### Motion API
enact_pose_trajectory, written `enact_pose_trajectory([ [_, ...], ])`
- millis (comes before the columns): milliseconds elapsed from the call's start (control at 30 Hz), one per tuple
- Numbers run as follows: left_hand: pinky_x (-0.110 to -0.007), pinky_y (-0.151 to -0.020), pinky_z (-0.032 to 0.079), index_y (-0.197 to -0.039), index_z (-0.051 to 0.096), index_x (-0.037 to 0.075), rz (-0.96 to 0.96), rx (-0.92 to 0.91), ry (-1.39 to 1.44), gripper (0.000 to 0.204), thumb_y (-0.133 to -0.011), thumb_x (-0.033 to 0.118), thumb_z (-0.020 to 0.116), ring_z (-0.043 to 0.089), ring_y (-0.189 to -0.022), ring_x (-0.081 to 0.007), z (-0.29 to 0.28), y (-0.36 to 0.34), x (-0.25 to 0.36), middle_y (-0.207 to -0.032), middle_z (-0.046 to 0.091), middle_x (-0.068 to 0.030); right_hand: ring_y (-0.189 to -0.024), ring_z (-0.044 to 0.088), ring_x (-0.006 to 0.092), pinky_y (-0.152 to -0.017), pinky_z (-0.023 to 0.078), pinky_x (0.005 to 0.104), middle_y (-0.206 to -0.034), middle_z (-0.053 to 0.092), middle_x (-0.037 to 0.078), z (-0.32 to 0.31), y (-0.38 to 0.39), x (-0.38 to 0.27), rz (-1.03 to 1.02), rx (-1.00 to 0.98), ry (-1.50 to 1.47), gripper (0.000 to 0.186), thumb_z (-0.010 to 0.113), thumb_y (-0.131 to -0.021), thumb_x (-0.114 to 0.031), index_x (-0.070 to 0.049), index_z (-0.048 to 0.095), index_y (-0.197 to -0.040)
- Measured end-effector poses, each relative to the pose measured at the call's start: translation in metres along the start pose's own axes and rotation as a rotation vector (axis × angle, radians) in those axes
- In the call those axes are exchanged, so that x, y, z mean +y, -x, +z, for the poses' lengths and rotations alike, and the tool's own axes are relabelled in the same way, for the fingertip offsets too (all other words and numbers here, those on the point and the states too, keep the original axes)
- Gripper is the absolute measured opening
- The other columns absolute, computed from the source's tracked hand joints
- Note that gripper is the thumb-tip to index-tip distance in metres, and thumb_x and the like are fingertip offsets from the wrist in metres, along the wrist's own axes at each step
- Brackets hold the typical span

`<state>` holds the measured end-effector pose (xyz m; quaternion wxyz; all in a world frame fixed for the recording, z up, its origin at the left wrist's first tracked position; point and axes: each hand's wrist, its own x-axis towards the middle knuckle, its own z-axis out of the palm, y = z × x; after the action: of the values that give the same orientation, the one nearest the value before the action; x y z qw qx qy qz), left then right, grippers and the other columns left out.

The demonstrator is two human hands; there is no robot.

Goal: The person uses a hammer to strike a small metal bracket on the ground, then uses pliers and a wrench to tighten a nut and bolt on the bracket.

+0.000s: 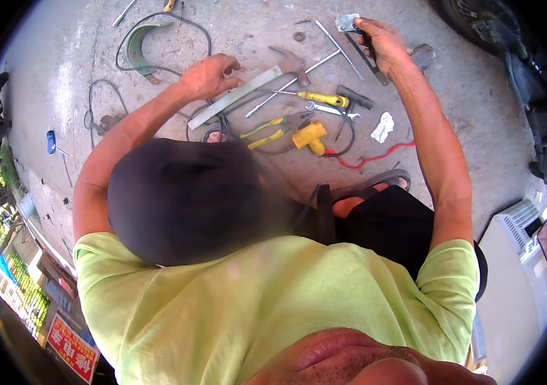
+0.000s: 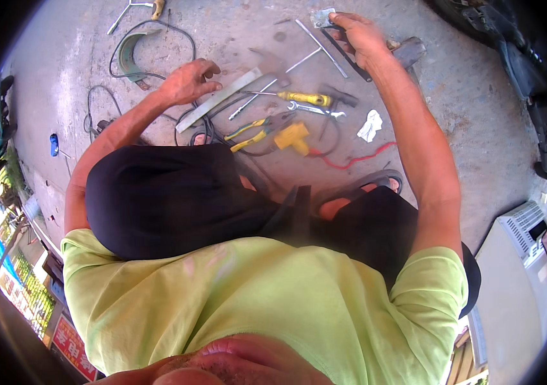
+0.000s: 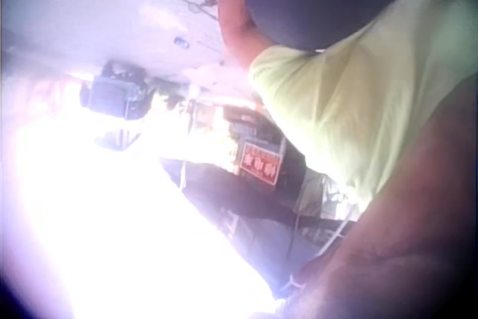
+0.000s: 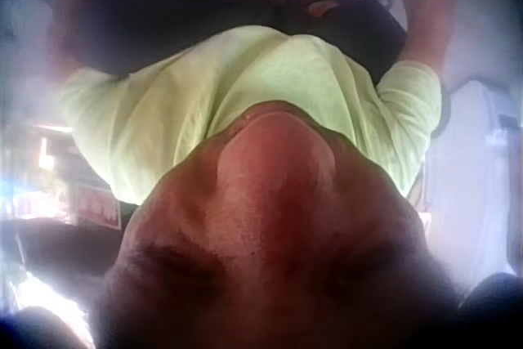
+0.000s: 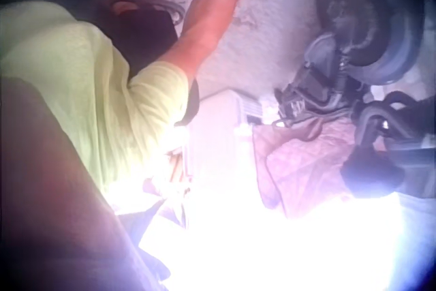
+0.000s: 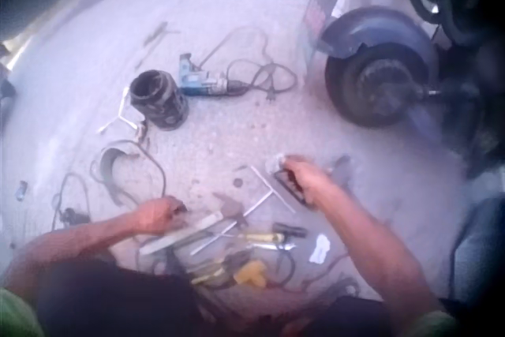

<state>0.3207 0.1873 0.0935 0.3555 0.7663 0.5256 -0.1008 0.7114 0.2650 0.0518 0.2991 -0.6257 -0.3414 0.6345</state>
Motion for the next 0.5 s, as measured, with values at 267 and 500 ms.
enact_pose_trajectory([
  [267, -0.046, -0.092, 0.051, -0.116, 0.065, 0.009, 0.021, 0.193, 0.023, 0.038, -0.086, 0.030, 0.075, 0.062, -0.110, -0.0366, 0.071, 0.004, 0.005, -0.109, 0.063, -0.0142, -0.079, 0.059, 0.0051, -0.064, 0.040, 0.0251, -0.102, 0.070, -0.006, 0.010, -0.004, -0.002, 0.037, -0.010, 0.011, 0.030, 0.074, -0.094, -0.032, -0.012, 0.072, -0.117],
  [500, -0.044, -0.088, 0.052, -0.107, 0.068, 0.006, -0.072, 0.397, 0.136, 0.034, -0.080, 0.024, 0.077, 0.064, -0.101, -0.0351, 0.075, 0.011, 0.002, -0.103, 0.063, -0.0156, -0.080, 0.060, 0.0053, -0.063, 0.042, 0.0259, -0.102, 0.070, -0.004, 0.028, -0.018, 0.003, 0.035, -0.096, -0.017, 0.031, 0.073, -0.094, -0.031, -0.010, 0.072, -0.117],
])
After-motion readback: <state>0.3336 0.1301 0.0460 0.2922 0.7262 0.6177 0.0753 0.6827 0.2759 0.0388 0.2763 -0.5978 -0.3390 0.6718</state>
